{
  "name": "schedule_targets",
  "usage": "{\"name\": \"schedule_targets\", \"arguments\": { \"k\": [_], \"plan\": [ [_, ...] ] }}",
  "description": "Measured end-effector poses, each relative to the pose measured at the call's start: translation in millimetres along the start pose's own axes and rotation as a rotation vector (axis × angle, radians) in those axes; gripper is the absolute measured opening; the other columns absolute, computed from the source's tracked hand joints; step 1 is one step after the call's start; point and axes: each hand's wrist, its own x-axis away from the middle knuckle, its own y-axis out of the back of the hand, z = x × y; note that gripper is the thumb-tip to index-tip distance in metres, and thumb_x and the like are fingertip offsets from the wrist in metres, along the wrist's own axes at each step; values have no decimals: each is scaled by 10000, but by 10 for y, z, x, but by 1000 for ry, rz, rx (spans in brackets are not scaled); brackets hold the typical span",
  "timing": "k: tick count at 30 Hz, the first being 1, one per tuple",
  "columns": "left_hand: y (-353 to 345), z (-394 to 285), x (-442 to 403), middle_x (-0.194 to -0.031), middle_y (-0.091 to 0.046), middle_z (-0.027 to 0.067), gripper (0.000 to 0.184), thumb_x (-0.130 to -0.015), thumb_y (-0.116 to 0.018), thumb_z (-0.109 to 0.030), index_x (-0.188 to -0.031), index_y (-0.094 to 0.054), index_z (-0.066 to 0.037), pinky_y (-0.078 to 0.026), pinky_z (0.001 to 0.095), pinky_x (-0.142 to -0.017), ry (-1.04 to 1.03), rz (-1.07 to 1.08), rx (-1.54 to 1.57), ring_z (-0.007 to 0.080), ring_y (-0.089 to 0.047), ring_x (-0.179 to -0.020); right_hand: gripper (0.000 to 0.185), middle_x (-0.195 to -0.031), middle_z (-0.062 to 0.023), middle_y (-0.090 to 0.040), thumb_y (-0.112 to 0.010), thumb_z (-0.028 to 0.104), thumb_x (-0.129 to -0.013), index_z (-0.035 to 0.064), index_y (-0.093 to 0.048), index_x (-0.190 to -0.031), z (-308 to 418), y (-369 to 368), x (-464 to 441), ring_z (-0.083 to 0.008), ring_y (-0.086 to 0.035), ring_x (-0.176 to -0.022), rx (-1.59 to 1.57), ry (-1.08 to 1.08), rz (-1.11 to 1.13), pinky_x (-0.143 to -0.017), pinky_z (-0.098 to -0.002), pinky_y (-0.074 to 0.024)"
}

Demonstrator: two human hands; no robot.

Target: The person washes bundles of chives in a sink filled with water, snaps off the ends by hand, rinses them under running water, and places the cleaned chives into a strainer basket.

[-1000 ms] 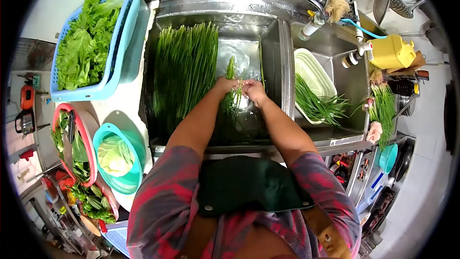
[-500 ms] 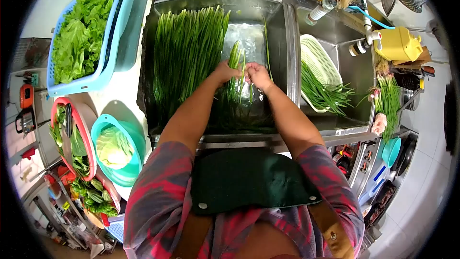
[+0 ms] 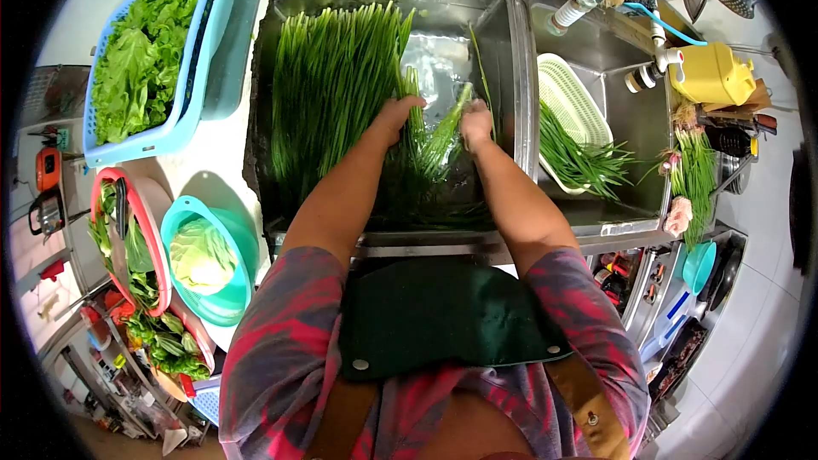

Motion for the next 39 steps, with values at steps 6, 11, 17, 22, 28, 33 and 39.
{"name": "schedule_targets", "arguments": {
  "k": [6,11,17,22,28,33,39],
  "plan": [
    [-78,72,41,-905,-600,88,436,-633,-704,-139,-1013,-531,-12,-450,350,-672,-303,-59,-131,196,-566,-755,405,-647,-27,-524,-456,420,-854,41,-596,-848,677,-31,284,-130,-430,-558,-43,-217,238,-520,-279,-356],
    [-133,-20,126,-951,-584,84,497,-628,-730,-202,-1043,-515,-33,-452,354,-688,-174,-102,47,199,-559,-804,213,-662,9,-546,-538,244,-830,55,-603,-903,999,-20,442,-85,-448,-565,-419,-199,369,-527,-228,-358],
    [-75,27,56,-976,-570,82,517,-630,-715,-163,-1079,-486,-47,-451,335,-721,-373,4,86,205,-555,-834,65,-641,-27,-541,-572,71,-789,22,-537,-815,948,-10,342,-100,-479,-537,-188,-131,403,-475,-230,-386],
    [-34,30,14,-899,-593,77,399,-620,-698,-115,-982,-550,-32,-450,306,-686,-425,-89,-151,179,-561,-792,109,-656,-32,-547,-577,79,-791,21,-531,-871,855,69,409,-93,-488,-512,-296,-129,549,-481,-227,-404],
    [-40,-235,209,-842,-603,76,318,-626,-686,-206,-875,-603,-27,-446,314,-646,-128,-116,-317,159,-556,-738,113,-688,-46,-569,-599,72,-772,-3,-566,-851,661,89,326,-110,-503,-558,-102,-50,535,-483,-232,-404],
    [53,-1,-12,-823,-595,47,345,-599,-704,-162,-898,-592,-33,-431,309,-665,-289,139,-297,154,-551,-734,134,-754,-76,-581,-533,66,-815,-18,-545,-919,742,97,375,-117,-515,-587,-143,-108,545,-527,-249,-430],
    [75,-45,85,-828,-601,45,327,-651,-676,-73,-963,-584,-36,-415,322,-715,-165,237,-89,172,-552,-752,144,-747,-68,-568,-532,86,-829,14,-528,-953,723,146,315,-135,-513,-601,-379,-243,617,-532,-270,-434]
  ]
}}
